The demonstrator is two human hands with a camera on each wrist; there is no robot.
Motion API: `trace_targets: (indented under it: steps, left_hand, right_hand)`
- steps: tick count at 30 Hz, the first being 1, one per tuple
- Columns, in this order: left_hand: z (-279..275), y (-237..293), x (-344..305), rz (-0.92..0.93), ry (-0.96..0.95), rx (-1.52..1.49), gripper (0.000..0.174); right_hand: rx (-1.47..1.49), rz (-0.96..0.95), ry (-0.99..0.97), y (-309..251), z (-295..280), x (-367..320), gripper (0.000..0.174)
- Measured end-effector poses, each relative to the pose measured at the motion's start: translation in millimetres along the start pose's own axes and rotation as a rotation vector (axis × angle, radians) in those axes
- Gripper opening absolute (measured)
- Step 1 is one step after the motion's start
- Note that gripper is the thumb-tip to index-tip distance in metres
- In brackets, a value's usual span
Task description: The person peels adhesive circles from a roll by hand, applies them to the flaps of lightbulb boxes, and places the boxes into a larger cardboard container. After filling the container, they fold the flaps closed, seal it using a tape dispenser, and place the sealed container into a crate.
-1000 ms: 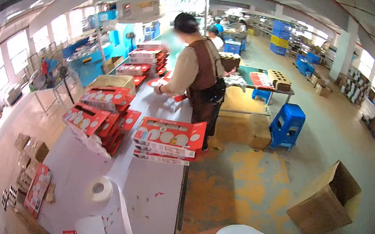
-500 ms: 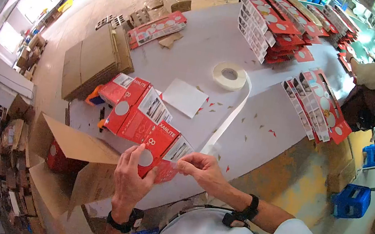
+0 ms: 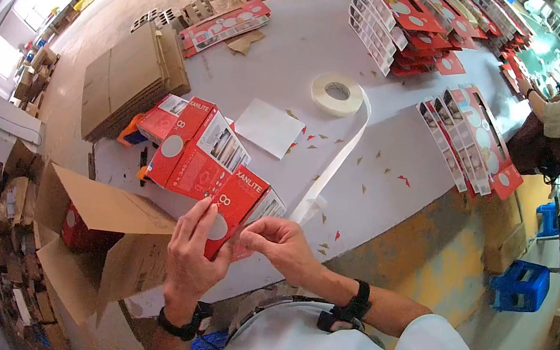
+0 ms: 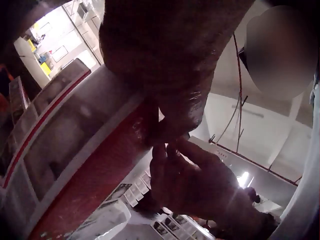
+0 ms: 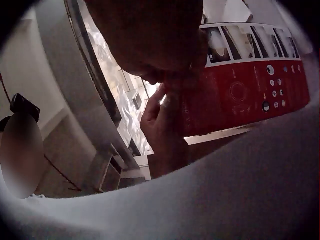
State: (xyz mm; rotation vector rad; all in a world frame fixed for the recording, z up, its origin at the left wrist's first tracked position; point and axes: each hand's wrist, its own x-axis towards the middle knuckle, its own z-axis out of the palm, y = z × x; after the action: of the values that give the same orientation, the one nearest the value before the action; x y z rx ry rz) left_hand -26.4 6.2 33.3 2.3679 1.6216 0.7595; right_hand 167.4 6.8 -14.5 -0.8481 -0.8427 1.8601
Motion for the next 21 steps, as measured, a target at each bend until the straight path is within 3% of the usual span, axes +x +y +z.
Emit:
trace_targets:
  steps: [4,7,21]
  left_hand:
    - [9,0,-6,0.071,0.070,-0.013,0.049]
    - [10,5,-7,0.016,0.088,-0.075,0.042]
    - [11,-8,-9,0.161,0.128,-0.153,0.039]
  right_hand:
    - [-0.009,-0.007,0.026,-4,8,-1,0.014]
    - [-0.035,0.012,0.099,-2,12,1,0.015]
    - [-0.029,-0.016,0.128,5,17,1,0.015]
